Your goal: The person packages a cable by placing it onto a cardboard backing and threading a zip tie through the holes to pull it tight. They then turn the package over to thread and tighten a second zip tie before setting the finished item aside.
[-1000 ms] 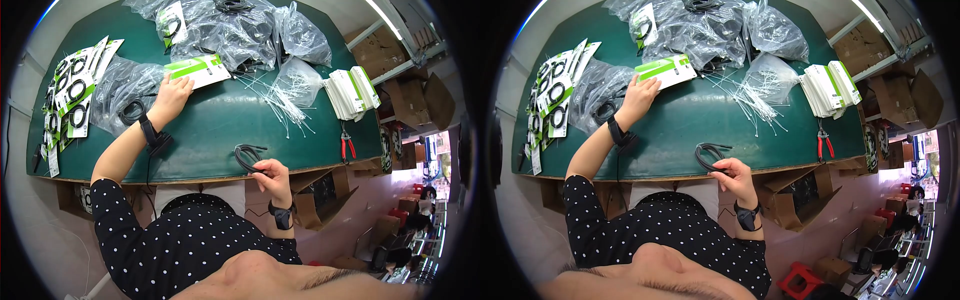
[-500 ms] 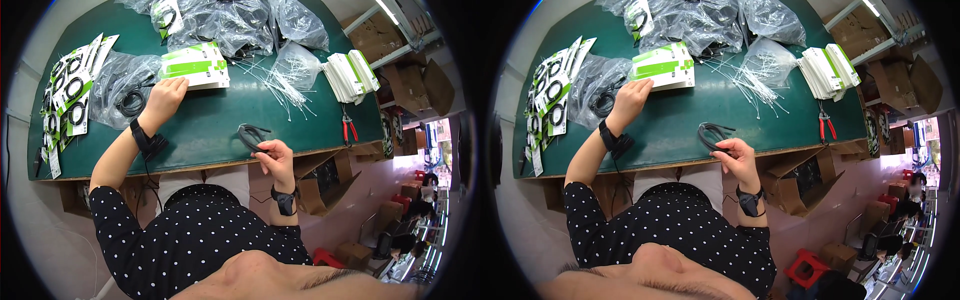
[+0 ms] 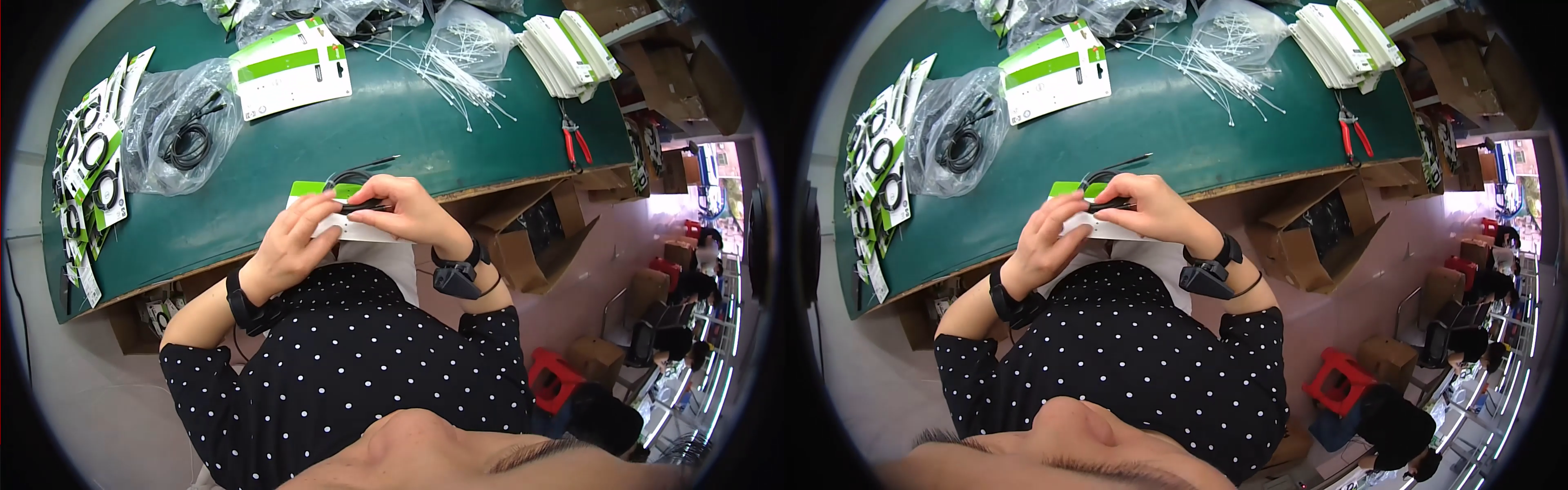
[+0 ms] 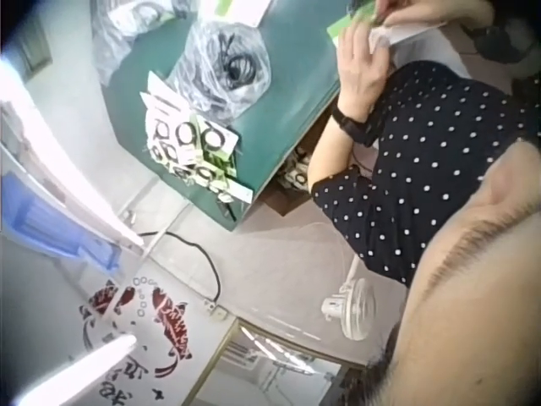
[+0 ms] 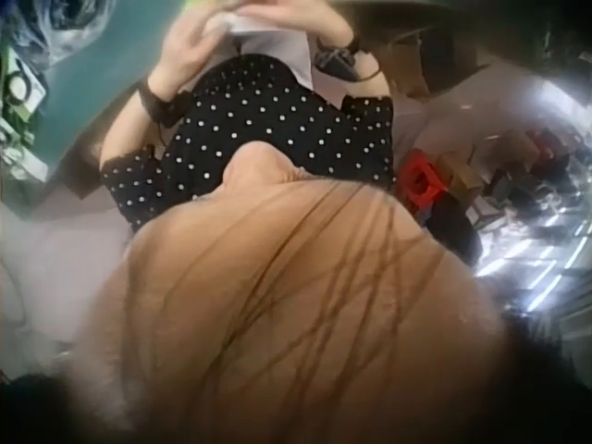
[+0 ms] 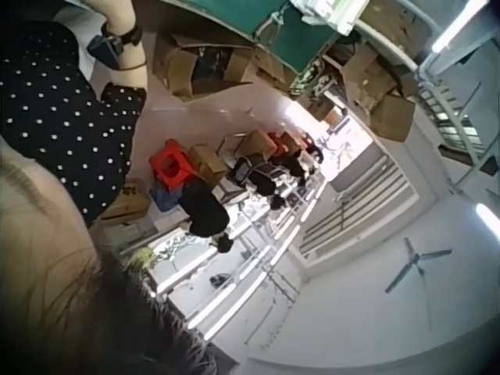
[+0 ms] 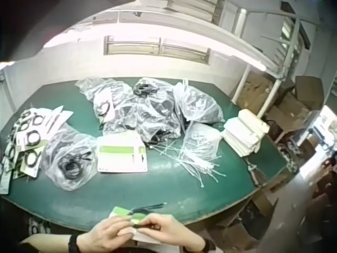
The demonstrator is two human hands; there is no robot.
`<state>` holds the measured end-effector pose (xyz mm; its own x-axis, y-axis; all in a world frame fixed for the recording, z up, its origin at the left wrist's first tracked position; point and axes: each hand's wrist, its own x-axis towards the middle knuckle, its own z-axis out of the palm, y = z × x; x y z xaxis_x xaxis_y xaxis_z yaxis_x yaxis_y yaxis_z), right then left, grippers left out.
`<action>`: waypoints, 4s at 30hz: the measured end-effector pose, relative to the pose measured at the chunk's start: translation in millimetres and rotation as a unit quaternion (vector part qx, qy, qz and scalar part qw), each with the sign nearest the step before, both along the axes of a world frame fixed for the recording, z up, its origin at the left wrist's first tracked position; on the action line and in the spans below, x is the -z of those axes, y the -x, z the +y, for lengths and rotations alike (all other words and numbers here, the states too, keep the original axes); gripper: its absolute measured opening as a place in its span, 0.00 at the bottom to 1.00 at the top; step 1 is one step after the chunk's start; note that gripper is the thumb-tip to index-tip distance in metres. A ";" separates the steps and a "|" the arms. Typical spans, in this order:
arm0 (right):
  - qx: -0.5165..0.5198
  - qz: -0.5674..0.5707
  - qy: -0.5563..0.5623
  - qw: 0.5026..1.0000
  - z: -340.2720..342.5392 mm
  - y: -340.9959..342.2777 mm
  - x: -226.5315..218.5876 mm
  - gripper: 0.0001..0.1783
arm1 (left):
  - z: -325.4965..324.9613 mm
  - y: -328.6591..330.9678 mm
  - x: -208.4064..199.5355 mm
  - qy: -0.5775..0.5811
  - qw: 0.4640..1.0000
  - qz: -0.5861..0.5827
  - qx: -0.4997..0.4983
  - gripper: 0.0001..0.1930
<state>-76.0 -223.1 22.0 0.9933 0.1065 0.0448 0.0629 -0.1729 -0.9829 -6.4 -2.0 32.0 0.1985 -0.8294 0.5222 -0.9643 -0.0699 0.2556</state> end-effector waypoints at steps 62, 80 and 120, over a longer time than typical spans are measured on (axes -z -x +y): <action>0.261 0.104 -0.014 0.960 -146.2 -64.2 18.3 0.12 | 13.5 -5.4 30.4 0.045 0.991 0.080 0.095 0.09; 0.241 0.017 -0.108 0.964 -94.4 -38.8 -3.6 0.07 | 14.1 -4.5 31.4 0.051 0.991 0.088 0.090 0.09; 0.004 -0.264 0.230 0.937 -16.5 -16.1 19.1 0.12 | 16.5 -12.3 29.8 0.018 0.991 0.084 0.105 0.09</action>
<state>-59.9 -239.6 2.9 0.8461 0.2281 0.4817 0.5167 -0.5725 -0.6366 5.9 14.5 2.3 0.1103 -0.8428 0.5268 -0.8998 0.1405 0.4131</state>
